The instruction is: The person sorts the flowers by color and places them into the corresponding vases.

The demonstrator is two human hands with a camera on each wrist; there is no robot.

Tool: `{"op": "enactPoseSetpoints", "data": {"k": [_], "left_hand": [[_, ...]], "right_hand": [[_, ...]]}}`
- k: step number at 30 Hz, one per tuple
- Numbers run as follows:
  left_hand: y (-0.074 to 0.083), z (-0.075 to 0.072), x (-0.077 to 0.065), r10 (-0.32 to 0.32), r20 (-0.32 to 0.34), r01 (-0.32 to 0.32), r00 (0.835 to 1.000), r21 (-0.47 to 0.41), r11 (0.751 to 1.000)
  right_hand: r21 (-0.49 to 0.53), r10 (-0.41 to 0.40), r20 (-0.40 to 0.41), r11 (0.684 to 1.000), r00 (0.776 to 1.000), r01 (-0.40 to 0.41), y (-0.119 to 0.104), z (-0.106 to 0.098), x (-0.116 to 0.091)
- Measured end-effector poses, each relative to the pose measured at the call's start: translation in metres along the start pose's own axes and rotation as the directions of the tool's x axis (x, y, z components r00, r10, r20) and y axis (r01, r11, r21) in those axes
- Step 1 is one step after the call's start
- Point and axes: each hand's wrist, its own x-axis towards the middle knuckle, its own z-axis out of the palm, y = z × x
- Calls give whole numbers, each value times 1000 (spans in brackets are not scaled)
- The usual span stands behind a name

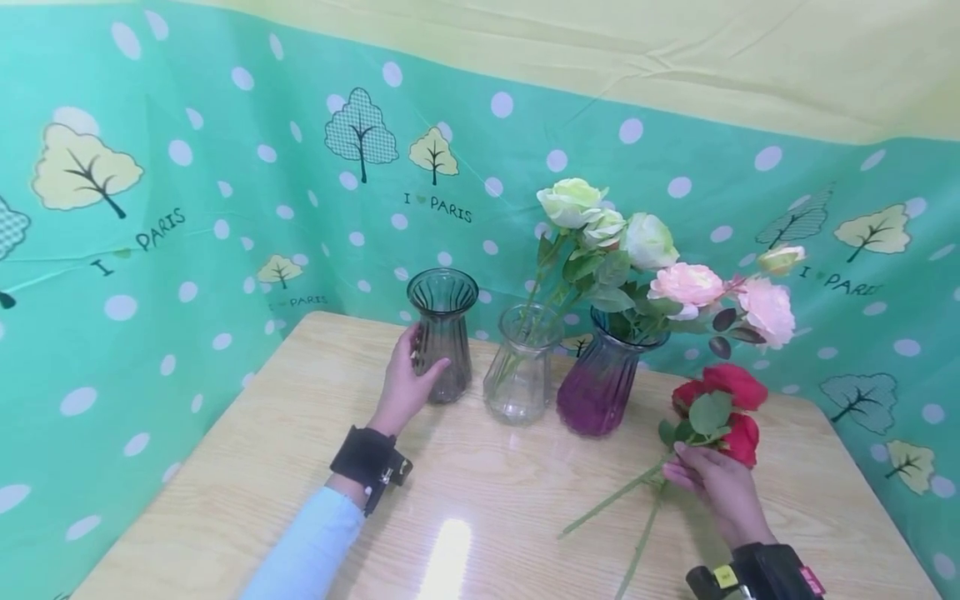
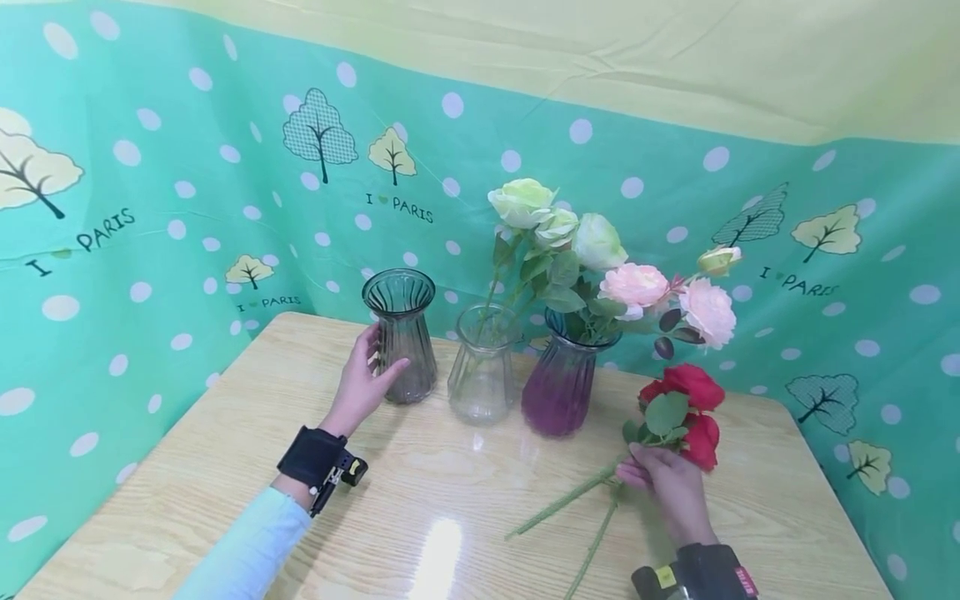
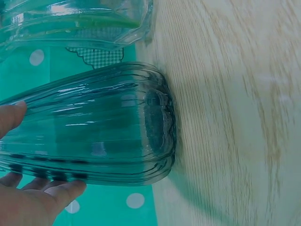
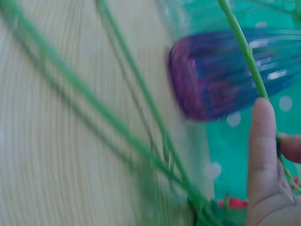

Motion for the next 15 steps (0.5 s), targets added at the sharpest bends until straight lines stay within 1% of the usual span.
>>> {"op": "enactPoseSetpoints", "data": {"k": [2,3,4,6,8,9,11,13,15], "left_hand": [[0,-1,0,2,-1,-2,1000,0,1000],[0,-1,0,4,-2,-4,1000,1,1000],[0,-1,-1,6,-3,-6,1000,1,1000],[-1,-1,0,6,-7,-6,1000,0,1000],[-1,-1,0,13,-3,-13,1000,0,1000],[-1,-1,0,13,-3,-13,1000,-1,1000],[-1,-1,0,13,-3,-13,1000,-2,1000],[-2,-1,1,14,0,-14,1000,0,1000],[-1,-1,0,10,-3,-10,1000,2,1000]], "right_hand": [[111,-44,-11,993,999,45,12,-1,7],[164,-71,-22,984,997,74,20,-2,11],[195,-85,-50,976,995,93,26,-1,16],[302,-157,-71,938,985,171,39,1,24],[388,-259,-93,880,961,275,46,5,28],[423,-322,-98,843,942,332,45,9,27],[468,-394,-140,783,909,411,27,26,12],[519,-461,-186,704,868,485,3,47,-9],[573,-472,-256,629,844,526,-26,70,-32]]}}
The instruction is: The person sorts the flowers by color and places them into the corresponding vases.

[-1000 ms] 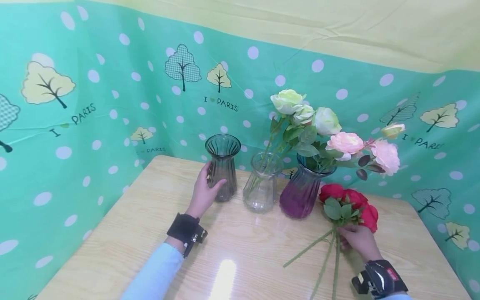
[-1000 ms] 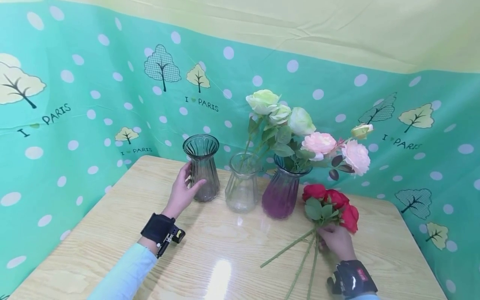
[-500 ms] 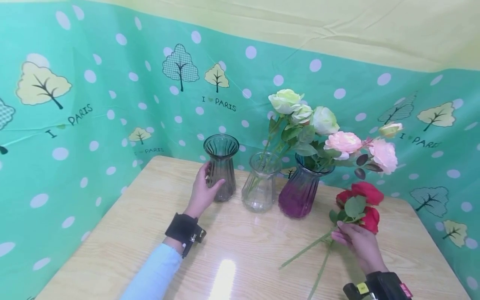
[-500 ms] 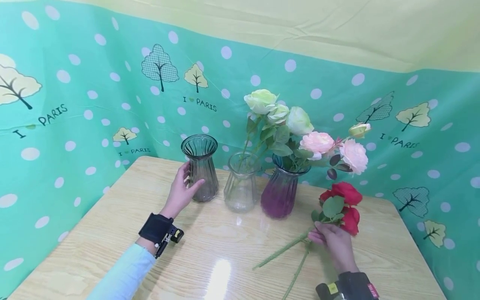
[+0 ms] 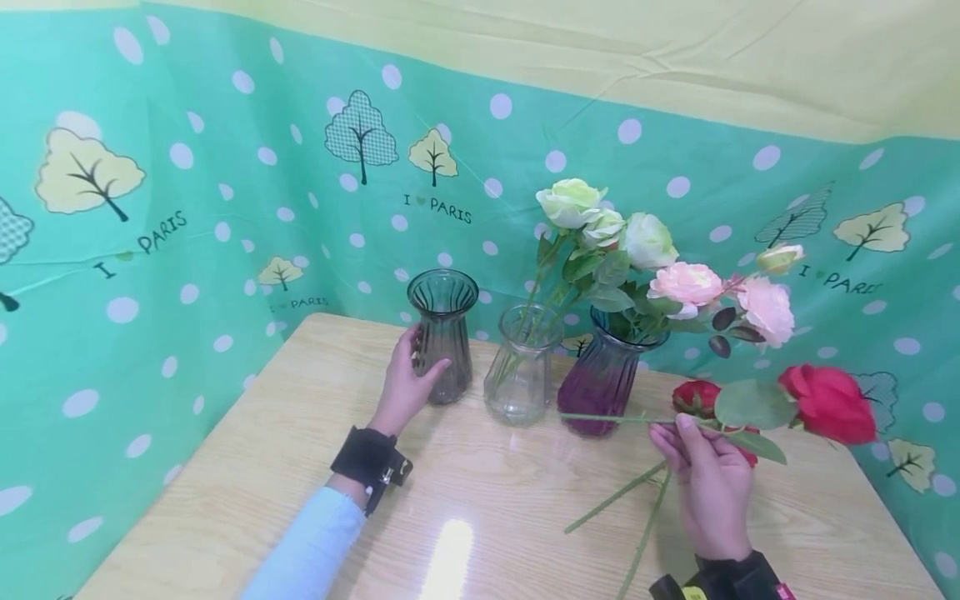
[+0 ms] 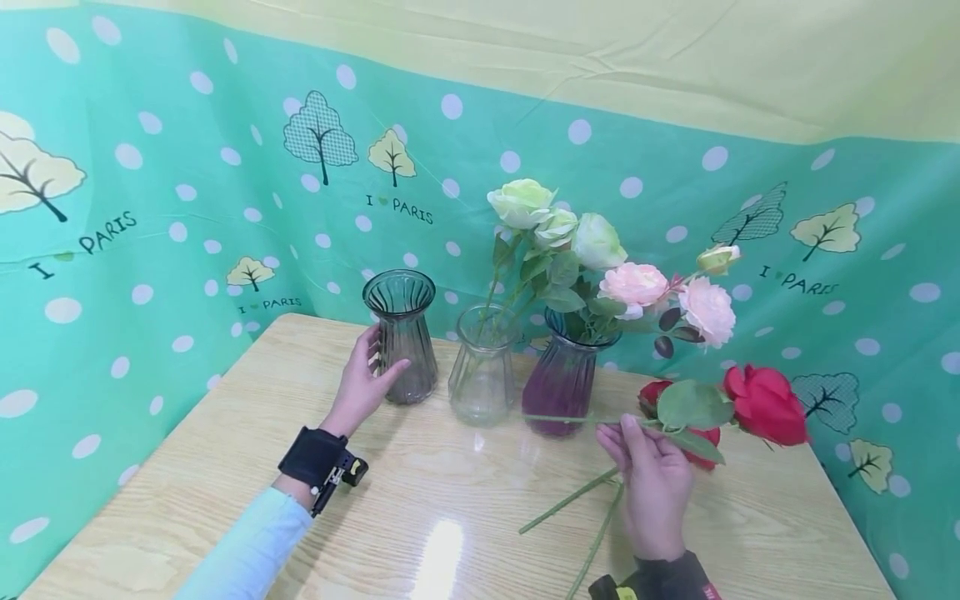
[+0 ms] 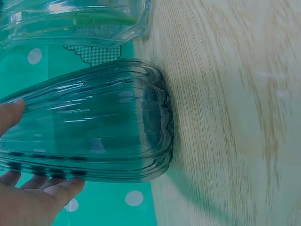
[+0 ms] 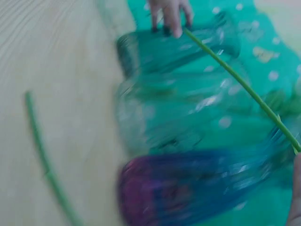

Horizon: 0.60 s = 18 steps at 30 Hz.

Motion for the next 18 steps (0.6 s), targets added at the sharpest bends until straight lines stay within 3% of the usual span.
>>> {"op": "enactPoseSetpoints", "data": {"k": [3,8,12,18], "left_hand": [[1,-1,0,4,0,-4,1000,-1,1000],[0,-1,1,-6,1,6,1000,1,1000],[-1,-1,1,-11,7,11,1000,6,1000],[-1,-2,1,-8,7,8,1000,20,1000]], "right_hand": [[138,-84,-48,986,995,90,-14,41,-10],[222,-229,-27,948,973,229,-17,74,-10],[164,-302,-7,940,953,299,-14,92,-3],[-31,-377,10,926,926,377,-11,121,12]]}}
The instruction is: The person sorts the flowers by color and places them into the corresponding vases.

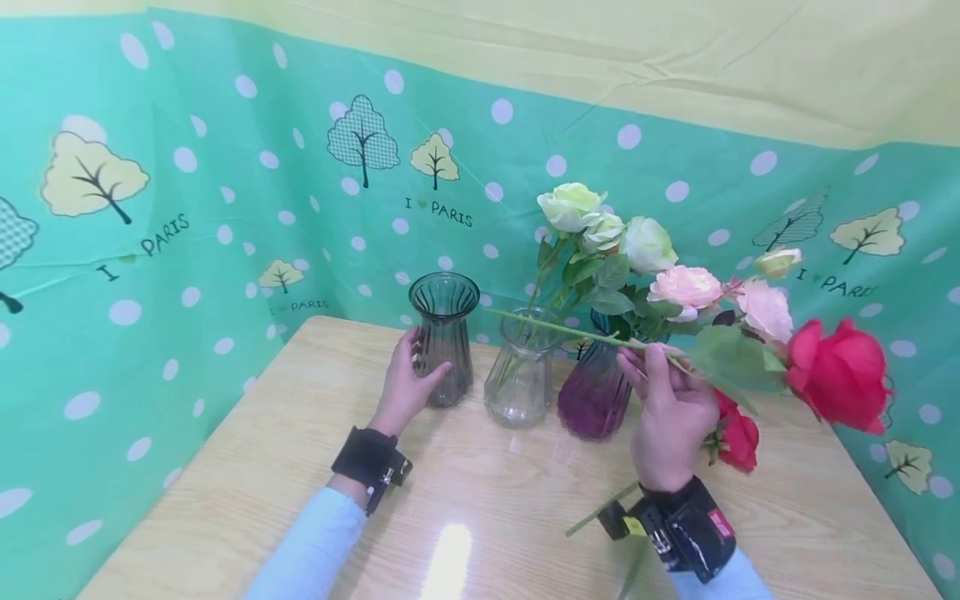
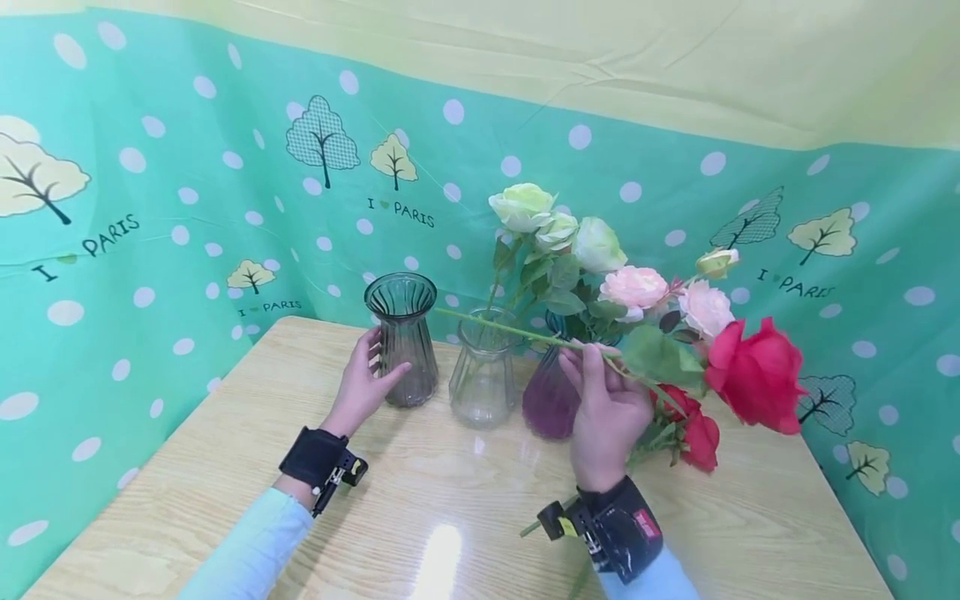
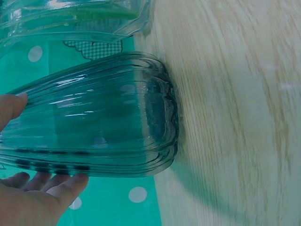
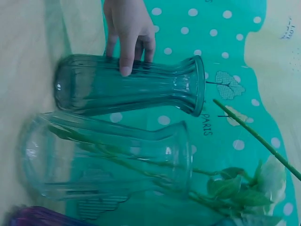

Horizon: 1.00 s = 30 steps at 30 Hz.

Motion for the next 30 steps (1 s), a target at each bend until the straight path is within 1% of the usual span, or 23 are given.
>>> {"op": "enactPoseSetpoints", "data": {"k": [1,4,7,11,12,20,23,24,27,30], "left_hand": [[0,0,0,-4,2,4,1000,9,1000],[1,-1,0,-13,14,12,1000,44,999],[2,-2,0,-16,23,15,1000,71,997],[1,-3,1,-18,25,16,1000,78,997],[1,-3,1,-18,25,16,1000,77,997],[1,-4,1,-14,18,12,1000,73,997],[2,-4,0,-17,22,15,1000,67,998],[2,-4,0,-19,24,17,1000,65,998],[1,-4,1,-25,30,23,999,60,998],[1,-4,1,-27,29,26,999,59,998]], "right_hand": [[-24,-13,9,1000,1000,13,2,4,2],[-42,-25,42,999,999,27,6,15,8],[-78,-10,79,997,997,16,8,24,13],[-192,1,101,981,995,19,11,33,16],[-206,3,104,978,995,19,12,34,17],[-248,-18,157,967,987,57,18,48,23],[-294,-37,201,951,979,96,20,54,27],[-321,-37,215,941,976,106,21,56,28],[-398,-22,248,909,968,123,24,61,32],[-454,14,268,884,963,113,27,66,34]]}}
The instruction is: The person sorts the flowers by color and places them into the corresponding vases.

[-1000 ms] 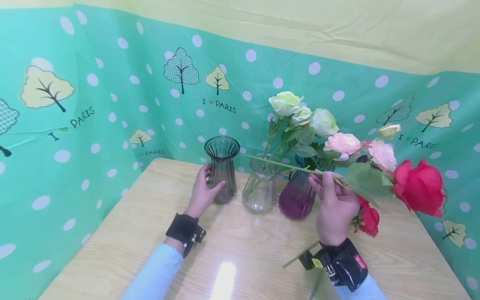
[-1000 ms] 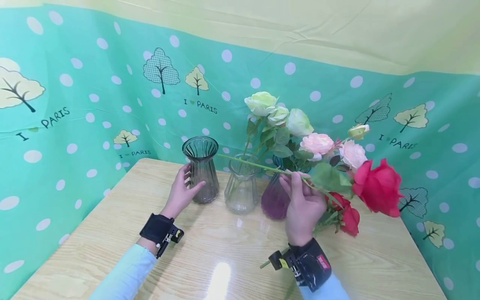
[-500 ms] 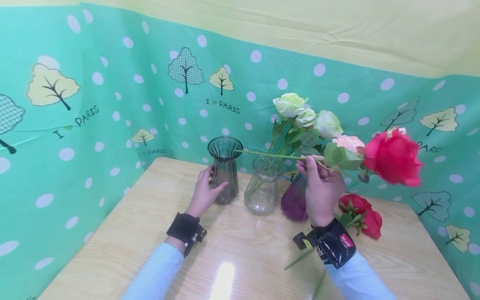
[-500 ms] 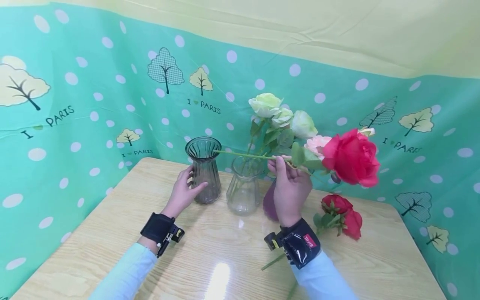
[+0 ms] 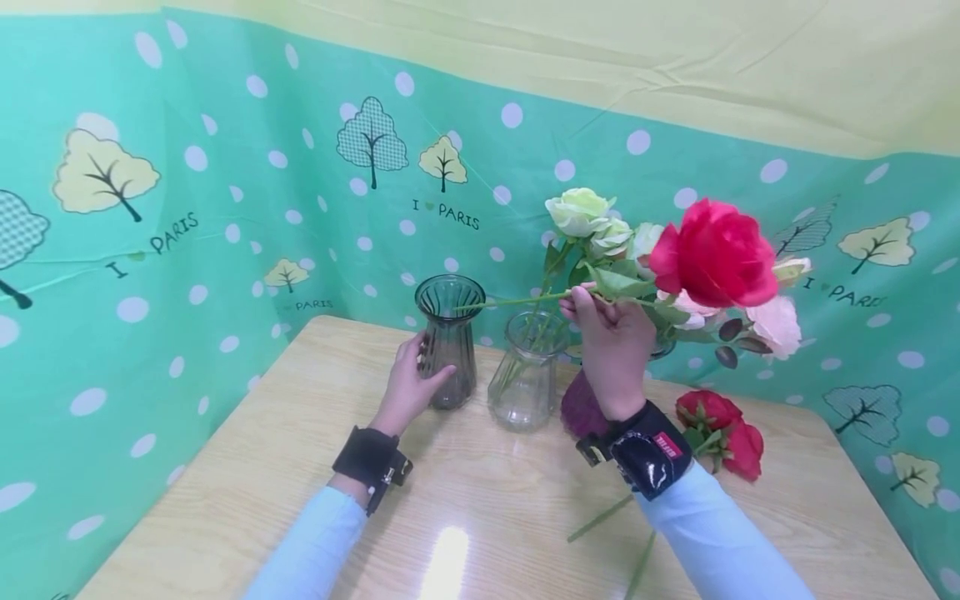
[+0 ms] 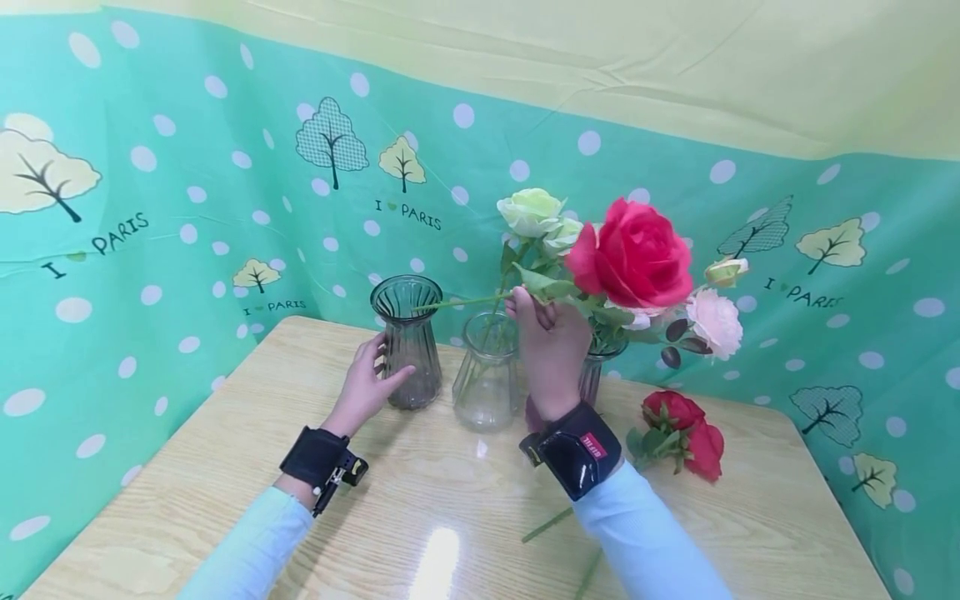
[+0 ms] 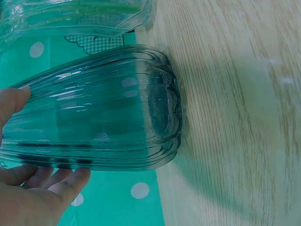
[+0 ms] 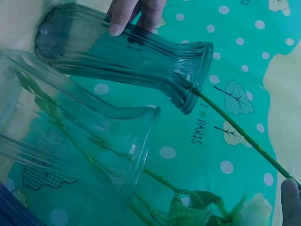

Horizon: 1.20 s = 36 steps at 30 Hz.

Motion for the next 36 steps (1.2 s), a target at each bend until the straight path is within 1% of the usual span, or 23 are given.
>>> {"op": "enactPoseSetpoints", "data": {"k": [4,9,13,15,17,19,20,22,26,28,29,31,33,34,35,36], "left_hand": [[0,0,0,3,0,-3,1000,0,1000],[-1,0,0,-11,6,11,1000,-2,1000],[-2,1,1,-7,5,7,1000,-2,1000],[-2,1,1,4,1,-4,1000,-6,1000],[-3,1,1,14,-3,-14,1000,-11,1000],[-3,1,1,22,-5,-22,1000,-15,1000],[-3,1,1,25,-5,-25,1000,-15,1000],[-3,1,1,26,-4,-26,1000,-15,1000],[-3,0,2,25,0,-25,1000,-9,1000],[-3,-1,2,26,0,-26,1000,-10,1000],[-3,-1,2,26,-1,-26,1000,-10,1000],[-3,-1,2,25,-5,-25,1000,-12,1000],[-3,-1,3,24,-5,-25,1000,-14,1000],[-4,-1,3,23,-3,-23,1000,-14,1000],[-4,0,3,21,0,-21,1000,-12,1000],[-4,0,3,22,2,-22,1000,-11,1000]], "right_hand": [[-45,28,40,999,999,-26,2,8,2],[-97,62,86,994,994,-53,6,20,2],[-129,63,125,991,990,-46,9,30,2],[-145,49,145,989,988,-27,10,35,2],[-134,56,168,990,984,-34,10,40,2],[-111,75,196,992,978,-54,10,44,2],[-99,102,210,992,972,-83,10,46,2],[-35,165,250,986,954,-162,12,50,3],[-46,216,296,976,930,-212,18,58,6],[-80,221,307,975,926,-207,21,63,5],[-104,215,312,976,925,-191,23,65,5],[-82,214,336,977,917,-198,26,69,2],[-111,196,357,980,913,-167,30,73,-1],[-106,179,366,983,913,-150,32,75,-3],[-109,157,369,986,916,-125,34,77,-5],[-120,151,369,986,917,-115,35,78,-7]]}}
